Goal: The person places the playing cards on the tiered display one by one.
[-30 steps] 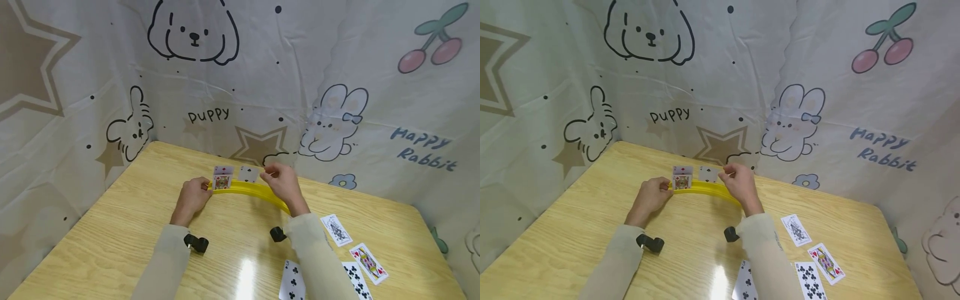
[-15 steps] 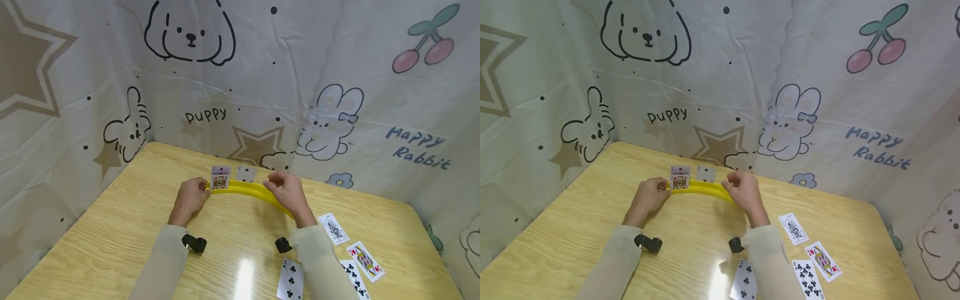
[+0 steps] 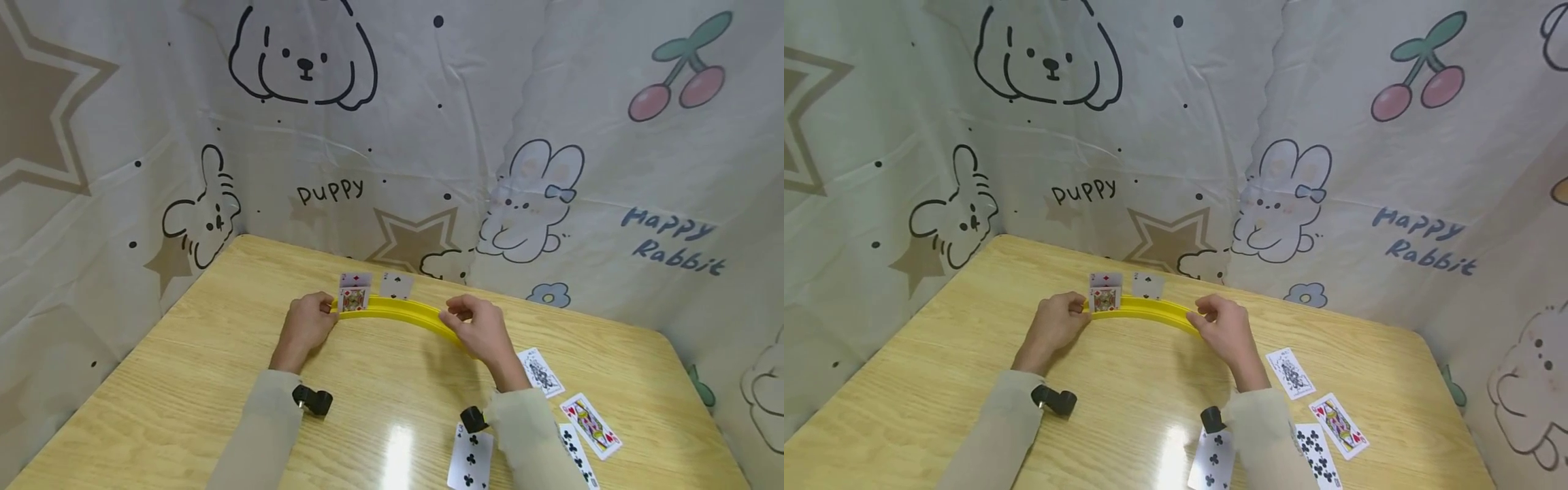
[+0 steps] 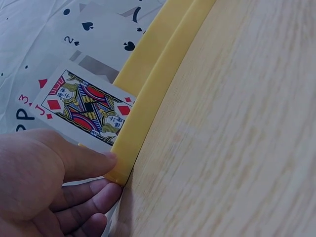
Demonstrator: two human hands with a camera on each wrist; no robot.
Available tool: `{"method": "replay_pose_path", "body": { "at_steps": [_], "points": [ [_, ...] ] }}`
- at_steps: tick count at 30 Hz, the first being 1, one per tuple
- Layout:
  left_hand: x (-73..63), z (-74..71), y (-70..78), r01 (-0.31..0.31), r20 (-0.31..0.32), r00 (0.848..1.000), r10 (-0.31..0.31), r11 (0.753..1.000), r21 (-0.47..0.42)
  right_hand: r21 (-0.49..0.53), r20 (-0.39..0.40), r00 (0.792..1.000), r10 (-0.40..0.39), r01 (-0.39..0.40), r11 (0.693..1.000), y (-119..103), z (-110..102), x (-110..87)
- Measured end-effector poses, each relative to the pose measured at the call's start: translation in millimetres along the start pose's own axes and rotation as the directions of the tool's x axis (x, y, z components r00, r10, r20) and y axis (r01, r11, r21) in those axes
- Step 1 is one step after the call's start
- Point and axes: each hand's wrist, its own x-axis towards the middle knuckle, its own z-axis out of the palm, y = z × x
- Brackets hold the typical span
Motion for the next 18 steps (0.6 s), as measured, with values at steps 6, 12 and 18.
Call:
{"method": "replay_pose_path", "body": {
  "at_steps": [6, 12, 18],
  "points": [
    [0.1, -0.5, -0.2, -0.011, -0.004, 1.0, 0.011, 1.0, 0.011, -0.008, 0.005, 1.0, 0.018, -0.018, 1.0, 2.0, -3.2, -7.8],
    [-1.8, -0.5, 0.5, -0.004, -0.008, 1.0, 0.004, 1.0, 0.008, -0.021, 0.001, 1.0, 0.025, -0.025, 0.999, 3.4, -8.5, -16.4],
    [-2.0, 0.4, 1.1, 0.002, -0.005, 1.0, -0.002, 1.0, 0.005, -0.018, -0.009, 1.0, 0.025, -0.025, 1.0, 5.8, -11.3, -27.3]
  ]
}}
